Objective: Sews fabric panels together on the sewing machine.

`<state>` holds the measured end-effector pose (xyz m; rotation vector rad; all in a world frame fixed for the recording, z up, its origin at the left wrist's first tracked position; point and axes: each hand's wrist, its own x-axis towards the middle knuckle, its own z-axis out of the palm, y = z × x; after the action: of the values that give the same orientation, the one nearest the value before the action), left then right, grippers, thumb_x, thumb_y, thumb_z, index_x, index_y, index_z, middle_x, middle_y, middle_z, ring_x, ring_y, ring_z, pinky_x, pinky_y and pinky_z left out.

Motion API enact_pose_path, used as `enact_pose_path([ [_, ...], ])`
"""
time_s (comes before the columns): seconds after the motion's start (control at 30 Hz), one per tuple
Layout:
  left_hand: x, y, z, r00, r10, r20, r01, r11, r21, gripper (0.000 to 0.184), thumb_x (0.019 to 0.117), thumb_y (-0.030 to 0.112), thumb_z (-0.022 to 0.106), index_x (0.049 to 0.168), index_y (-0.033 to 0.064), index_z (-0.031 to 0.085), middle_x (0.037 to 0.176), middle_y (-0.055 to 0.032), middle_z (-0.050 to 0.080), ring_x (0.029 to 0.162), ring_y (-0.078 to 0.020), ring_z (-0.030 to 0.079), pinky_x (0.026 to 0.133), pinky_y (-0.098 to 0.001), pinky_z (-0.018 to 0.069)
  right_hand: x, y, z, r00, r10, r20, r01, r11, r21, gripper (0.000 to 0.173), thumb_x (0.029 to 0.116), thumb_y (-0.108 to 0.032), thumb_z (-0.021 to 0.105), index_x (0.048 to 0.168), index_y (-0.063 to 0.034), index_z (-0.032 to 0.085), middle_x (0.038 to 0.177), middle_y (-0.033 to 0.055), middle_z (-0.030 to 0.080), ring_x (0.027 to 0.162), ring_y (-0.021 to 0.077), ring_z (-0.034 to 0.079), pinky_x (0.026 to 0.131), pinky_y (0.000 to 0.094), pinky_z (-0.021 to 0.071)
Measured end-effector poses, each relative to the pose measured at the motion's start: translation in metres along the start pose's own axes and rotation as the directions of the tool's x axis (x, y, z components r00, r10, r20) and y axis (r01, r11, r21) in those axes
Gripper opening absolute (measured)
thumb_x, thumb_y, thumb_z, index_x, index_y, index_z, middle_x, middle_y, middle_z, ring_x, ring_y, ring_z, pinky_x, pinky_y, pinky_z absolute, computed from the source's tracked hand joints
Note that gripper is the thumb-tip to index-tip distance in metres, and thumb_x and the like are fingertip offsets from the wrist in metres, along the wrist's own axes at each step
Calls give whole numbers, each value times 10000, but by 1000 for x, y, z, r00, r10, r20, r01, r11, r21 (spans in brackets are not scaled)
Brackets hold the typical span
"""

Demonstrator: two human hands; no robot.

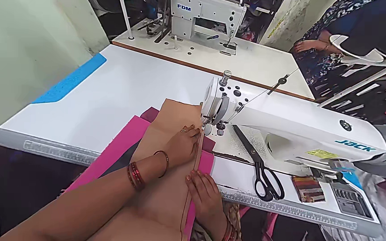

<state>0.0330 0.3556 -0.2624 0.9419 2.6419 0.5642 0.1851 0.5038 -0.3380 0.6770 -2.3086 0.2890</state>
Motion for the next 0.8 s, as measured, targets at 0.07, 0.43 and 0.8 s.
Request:
enact_pose_path([
  [0.07,1,1,0,1000,-8,7,8,1000,10,492,1046,149,342,1468,-32,516,1601,-167,432,1535,-328,325,1259,-496,213,1,1,-1,1000,-3,1,3,1000,-4,340,979,-22,468,1181,-84,734,1211,83,745,1157,218,679,1064,352,468],
  [0.43,15,4,-6,995,-48,83,44,998,54,530,1042,156,325,1522,-42,434,1656,-164,336,1561,-314,264,1265,-475,191,8,10,-1,998,62,21,-62,998,4,338,978,-22,476,1151,-104,754,1217,54,751,1185,208,677,1064,354,475],
  [0.8,47,2,-19,986,-146,84,139,987,79,414,1052,170,408,1361,-24,603,1491,-196,530,1457,-340,429,1191,-494,334,32,35,3,980,179,82,-184,981,54,328,968,-12,517,1130,-138,773,1233,10,751,1206,192,680,1056,365,502],
])
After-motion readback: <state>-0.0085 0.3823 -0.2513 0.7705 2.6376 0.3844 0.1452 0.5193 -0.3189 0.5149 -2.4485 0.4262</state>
